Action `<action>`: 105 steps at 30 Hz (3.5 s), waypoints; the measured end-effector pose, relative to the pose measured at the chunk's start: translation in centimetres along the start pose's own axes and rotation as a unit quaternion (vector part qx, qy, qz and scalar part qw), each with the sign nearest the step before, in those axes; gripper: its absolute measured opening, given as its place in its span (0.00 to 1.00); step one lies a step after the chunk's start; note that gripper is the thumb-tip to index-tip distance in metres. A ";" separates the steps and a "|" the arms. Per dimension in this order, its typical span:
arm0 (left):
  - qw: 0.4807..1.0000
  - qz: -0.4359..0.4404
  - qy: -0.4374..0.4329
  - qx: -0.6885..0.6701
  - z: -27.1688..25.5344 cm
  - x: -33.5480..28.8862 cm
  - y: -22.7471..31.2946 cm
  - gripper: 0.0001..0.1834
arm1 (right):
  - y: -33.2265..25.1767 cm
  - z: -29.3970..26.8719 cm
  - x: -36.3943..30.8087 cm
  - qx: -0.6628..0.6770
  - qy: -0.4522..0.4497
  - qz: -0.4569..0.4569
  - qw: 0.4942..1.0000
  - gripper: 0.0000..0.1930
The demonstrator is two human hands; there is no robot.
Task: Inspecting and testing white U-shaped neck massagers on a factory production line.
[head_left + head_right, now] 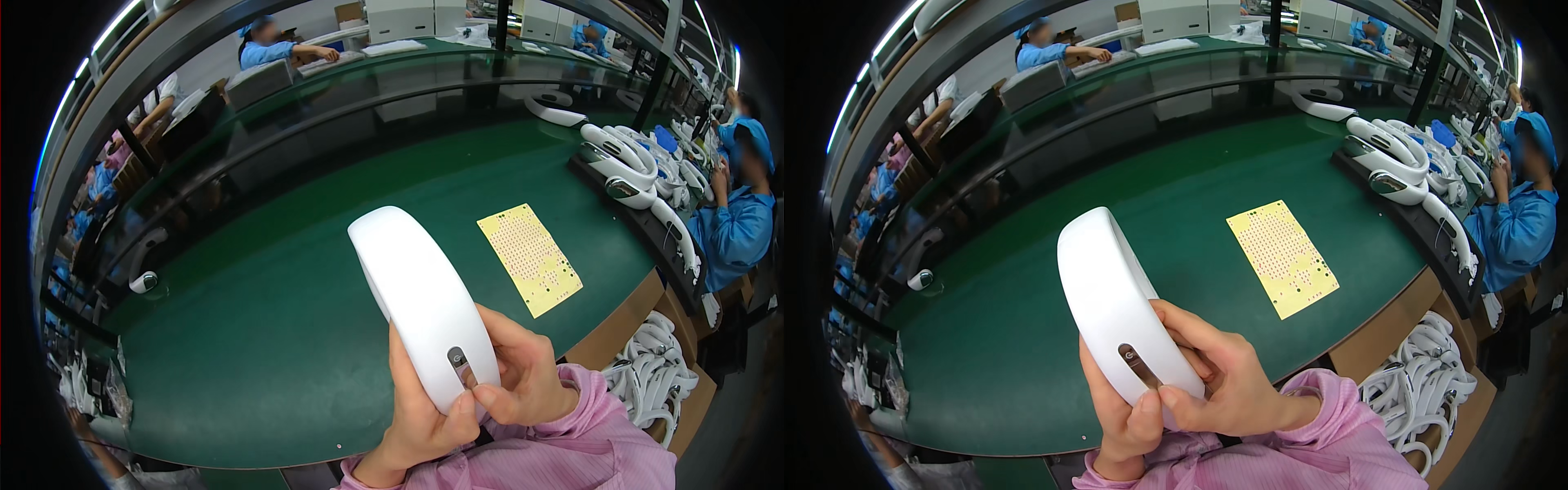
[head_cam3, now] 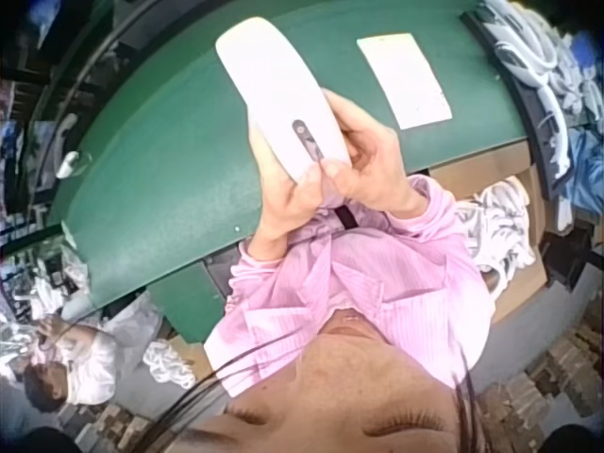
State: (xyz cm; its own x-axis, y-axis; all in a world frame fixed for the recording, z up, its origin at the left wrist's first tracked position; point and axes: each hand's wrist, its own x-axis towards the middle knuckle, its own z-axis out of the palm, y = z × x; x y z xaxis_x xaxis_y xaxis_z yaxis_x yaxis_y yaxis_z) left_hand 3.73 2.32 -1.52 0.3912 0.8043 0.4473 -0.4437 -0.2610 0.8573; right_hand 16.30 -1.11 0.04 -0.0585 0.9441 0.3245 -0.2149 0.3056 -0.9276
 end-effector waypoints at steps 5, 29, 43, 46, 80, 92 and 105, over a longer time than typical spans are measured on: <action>1.000 -0.013 0.000 -0.023 0.0 -0.1 -0.1 0.47 | 0.2 0.4 0.3 0.009 0.012 -0.014 1.000 0.37; 0.992 -0.052 0.115 0.011 -0.9 0.3 3.1 0.29 | 0.1 2.5 1.1 -0.015 -0.051 -0.003 0.999 0.36; 0.862 0.112 -0.091 -0.486 -10.5 -2.8 0.0 0.37 | 3.8 -4.8 3.1 -0.067 -0.055 -0.004 0.996 0.37; 0.850 0.083 -0.080 -0.514 -11.3 -2.9 -1.5 0.34 | 3.4 -4.2 1.4 0.210 -0.235 0.148 0.937 0.36; 0.981 -0.174 0.025 -0.077 -7.6 -3.5 1.8 0.40 | -0.7 -4.1 3.5 -0.300 -0.023 -0.281 0.912 0.21; 0.915 0.175 -0.027 0.363 -9.8 -2.9 2.2 0.36 | -0.8 -4.1 2.9 -0.163 0.083 -0.158 0.970 0.24; 0.886 -0.218 0.255 -0.320 -10.1 0.0 -0.6 0.33 | 0.4 -4.2 4.9 0.196 0.010 0.288 0.937 0.25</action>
State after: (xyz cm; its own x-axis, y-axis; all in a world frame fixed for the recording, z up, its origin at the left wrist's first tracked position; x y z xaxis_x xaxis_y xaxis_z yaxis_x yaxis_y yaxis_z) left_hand -4.17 7.92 -4.62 0.2940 0.9337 -0.2043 -0.7704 0.3580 0.5276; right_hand 20.01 4.16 0.51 -0.2580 0.9416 -0.2164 -0.4958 -0.3213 -0.8068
